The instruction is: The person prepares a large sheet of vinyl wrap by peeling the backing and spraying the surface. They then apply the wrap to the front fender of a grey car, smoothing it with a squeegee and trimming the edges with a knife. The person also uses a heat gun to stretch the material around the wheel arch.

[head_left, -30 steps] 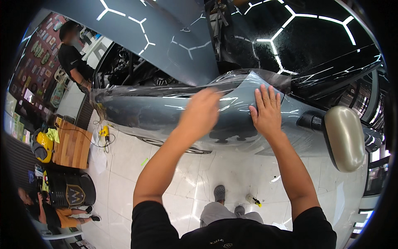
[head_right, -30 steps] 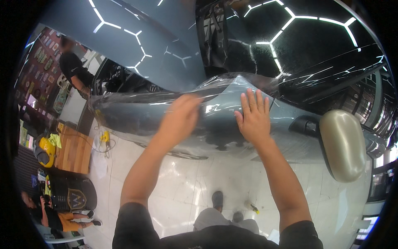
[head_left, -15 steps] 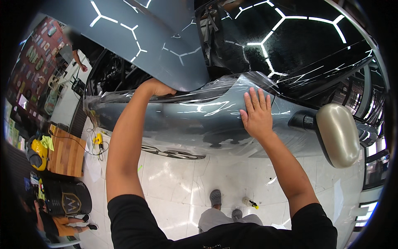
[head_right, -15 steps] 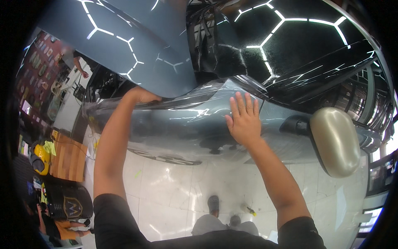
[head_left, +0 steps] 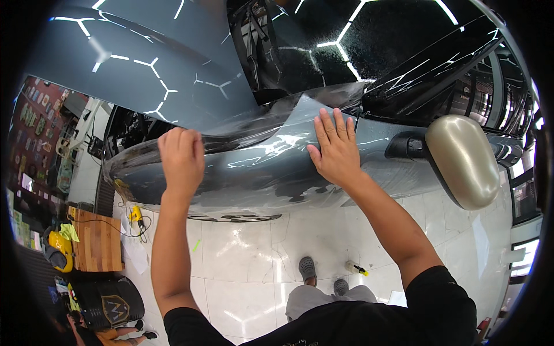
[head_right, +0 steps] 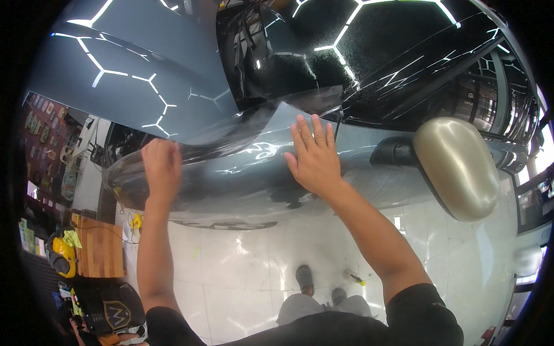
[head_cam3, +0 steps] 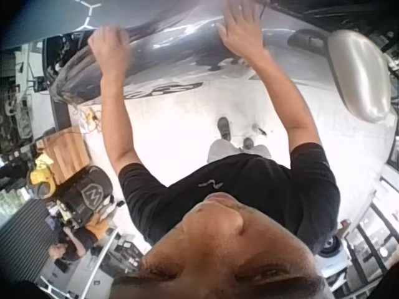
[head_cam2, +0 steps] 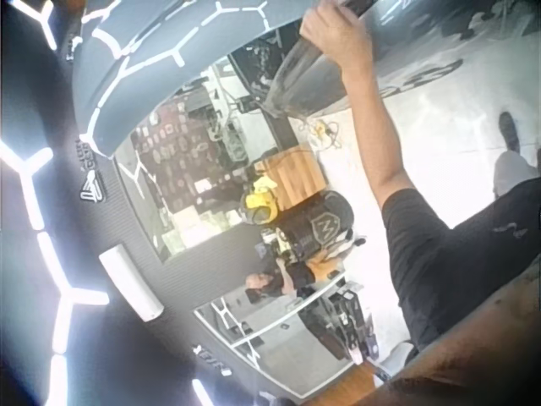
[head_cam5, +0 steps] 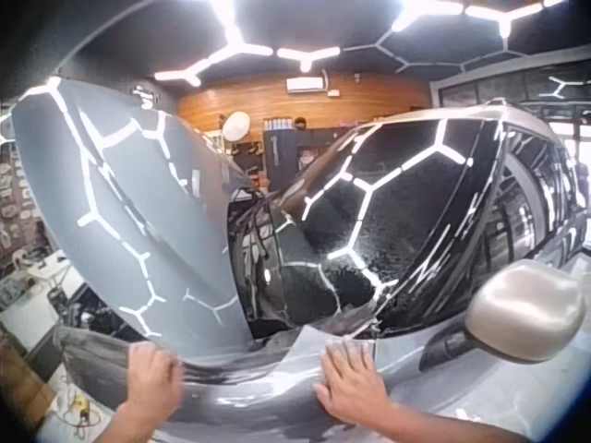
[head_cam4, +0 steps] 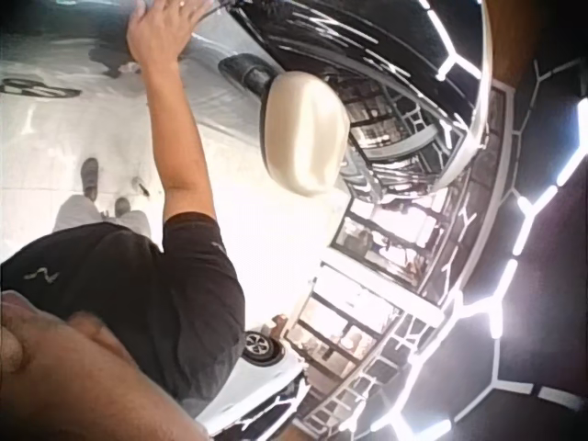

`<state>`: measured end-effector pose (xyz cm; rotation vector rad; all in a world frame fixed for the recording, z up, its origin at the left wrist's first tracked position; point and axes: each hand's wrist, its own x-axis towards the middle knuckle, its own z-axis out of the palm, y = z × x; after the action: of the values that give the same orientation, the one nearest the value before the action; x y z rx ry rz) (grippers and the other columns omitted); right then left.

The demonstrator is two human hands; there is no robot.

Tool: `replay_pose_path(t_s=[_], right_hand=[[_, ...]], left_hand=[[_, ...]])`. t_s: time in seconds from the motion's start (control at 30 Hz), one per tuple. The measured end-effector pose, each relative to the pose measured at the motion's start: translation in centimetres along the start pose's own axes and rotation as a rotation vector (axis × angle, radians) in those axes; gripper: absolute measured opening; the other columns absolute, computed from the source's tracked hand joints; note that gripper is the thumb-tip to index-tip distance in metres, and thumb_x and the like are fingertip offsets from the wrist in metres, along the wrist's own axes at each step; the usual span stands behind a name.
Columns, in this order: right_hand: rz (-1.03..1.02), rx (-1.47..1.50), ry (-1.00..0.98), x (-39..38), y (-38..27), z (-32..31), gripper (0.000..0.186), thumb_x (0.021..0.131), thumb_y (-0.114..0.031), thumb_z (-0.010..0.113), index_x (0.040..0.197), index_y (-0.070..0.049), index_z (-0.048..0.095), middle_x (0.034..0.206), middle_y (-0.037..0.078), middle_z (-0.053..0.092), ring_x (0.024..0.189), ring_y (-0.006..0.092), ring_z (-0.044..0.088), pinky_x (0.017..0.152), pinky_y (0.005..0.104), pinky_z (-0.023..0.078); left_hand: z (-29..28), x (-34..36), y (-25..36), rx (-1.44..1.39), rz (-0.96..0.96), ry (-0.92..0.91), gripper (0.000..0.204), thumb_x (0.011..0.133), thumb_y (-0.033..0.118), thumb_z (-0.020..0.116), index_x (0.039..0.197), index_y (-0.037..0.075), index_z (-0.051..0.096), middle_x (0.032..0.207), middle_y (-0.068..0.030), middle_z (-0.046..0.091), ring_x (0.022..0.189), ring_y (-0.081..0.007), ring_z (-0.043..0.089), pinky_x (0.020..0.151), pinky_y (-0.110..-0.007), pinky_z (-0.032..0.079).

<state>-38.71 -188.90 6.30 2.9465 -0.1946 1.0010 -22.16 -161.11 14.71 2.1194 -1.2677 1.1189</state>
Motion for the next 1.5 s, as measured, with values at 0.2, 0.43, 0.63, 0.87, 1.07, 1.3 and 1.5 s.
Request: replay_pose_path(t_s=[0.2, 0.43, 0.63, 0.87, 1.07, 1.3, 1.5], right_hand=[[0.03, -0.079, 0.01, 1.5, 0.4, 0.0, 0.06, 0.089, -0.036, 0.057, 0.134, 0.003, 0.047, 0.149, 0.018, 0.035, 0.139, 0.0413, 0.026, 0.112, 0.0582, 0.018], [0.029, -0.016, 0.019, 0.3, -0.6, 0.3, 0.06, 0.088, -0.035, 0.059, 0.133, 0.002, 0.048, 0.144, 0.02, 0.041, 0.137, 0.0405, 0.031, 0.111, 0.0579, 0.02], [-0.015, -0.077, 0.013, 1.3, -1.2, 1.9, 0.06, 0.092, -0.039, 0.052, 0.135, 0.002, 0.046, 0.147, 0.019, 0.038, 0.138, 0.0404, 0.029, 0.112, 0.0577, 0.019], [-0.062, -0.186, -0.028, 0.3, -0.5, 1.5, 0.066, 0.092, -0.051, 0.051, 0.141, -0.008, 0.043, 0.145, 0.02, 0.04, 0.136, 0.0421, 0.031, 0.109, 0.0625, 0.019], [-0.139, -0.285, 0.033, 0.0, 0.2, 2.9, 0.063, 0.093, -0.053, 0.049, 0.14, -0.011, 0.044, 0.144, 0.018, 0.042, 0.135, 0.0405, 0.033, 0.108, 0.0624, 0.021], [-0.138, -0.28, 0.048, -0.8, 2.6, 3.3, 0.062, 0.095, -0.054, 0.042, 0.142, -0.013, 0.043, 0.145, 0.014, 0.042, 0.137, 0.037, 0.032, 0.109, 0.0609, 0.02], [-0.1, -0.35, -0.008, 2.2, 0.7, 3.8, 0.06, 0.096, -0.05, 0.042, 0.14, -0.01, 0.045, 0.145, 0.013, 0.043, 0.137, 0.0337, 0.033, 0.11, 0.0561, 0.022]], left_hand=[[3.7, -6.4, 5.7, 0.012, -0.239, -0.052, 0.036, 0.087, 0.022, 0.064, 0.116, 0.002, 0.057, 0.121, -0.02, 0.056, 0.114, -0.0382, 0.051, 0.096, -0.05, 0.037], [8.1, -9.1, 8.5, 0.187, -0.368, -0.281, 0.071, 0.09, 0.048, 0.052, 0.146, 0.009, 0.035, 0.153, -0.0245, 0.022, 0.14, -0.0504, 0.015, 0.107, -0.068, 0.011], [6.9, -9.7, 6.3, -0.01, -0.392, -0.184, 0.067, 0.089, 0.039, 0.059, 0.143, 0.005, 0.04, 0.151, -0.0237, 0.028, 0.141, -0.0446, 0.019, 0.111, -0.062, 0.01], [7.2, -21.8, 1.8, -0.122, -1.099, 0.13, 0.081, 0.095, 0.049, 0.049, 0.148, -0.004, 0.018, 0.155, -0.0309, 0.004, 0.145, -0.0417, 0.004, 0.117, -0.047, 0.008], [8.5, -19.7, 1.2, -0.039, -1.211, 0.122, 0.092, 0.093, 0.057, 0.044, 0.149, -0.007, 0.009, 0.152, -0.0361, -0.005, 0.142, -0.0515, -0.004, 0.113, -0.06, 0.007], [7.0, -19.8, 0.3, 0.223, -1.076, 0.36, 0.078, 0.088, 0.052, 0.058, 0.15, 0.015, 0.027, 0.155, -0.0188, 0.024, 0.142, -0.0453, 0.018, 0.114, -0.05, 0.019], [6.4, -20.0, -5.3, 0.12, -1.179, 0.184, 0.088, 0.093, 0.059, 0.042, 0.146, -0.009, 0.021, 0.151, -0.0355, 0.011, 0.141, -0.0514, 0.011, 0.113, -0.06, 0.011]])
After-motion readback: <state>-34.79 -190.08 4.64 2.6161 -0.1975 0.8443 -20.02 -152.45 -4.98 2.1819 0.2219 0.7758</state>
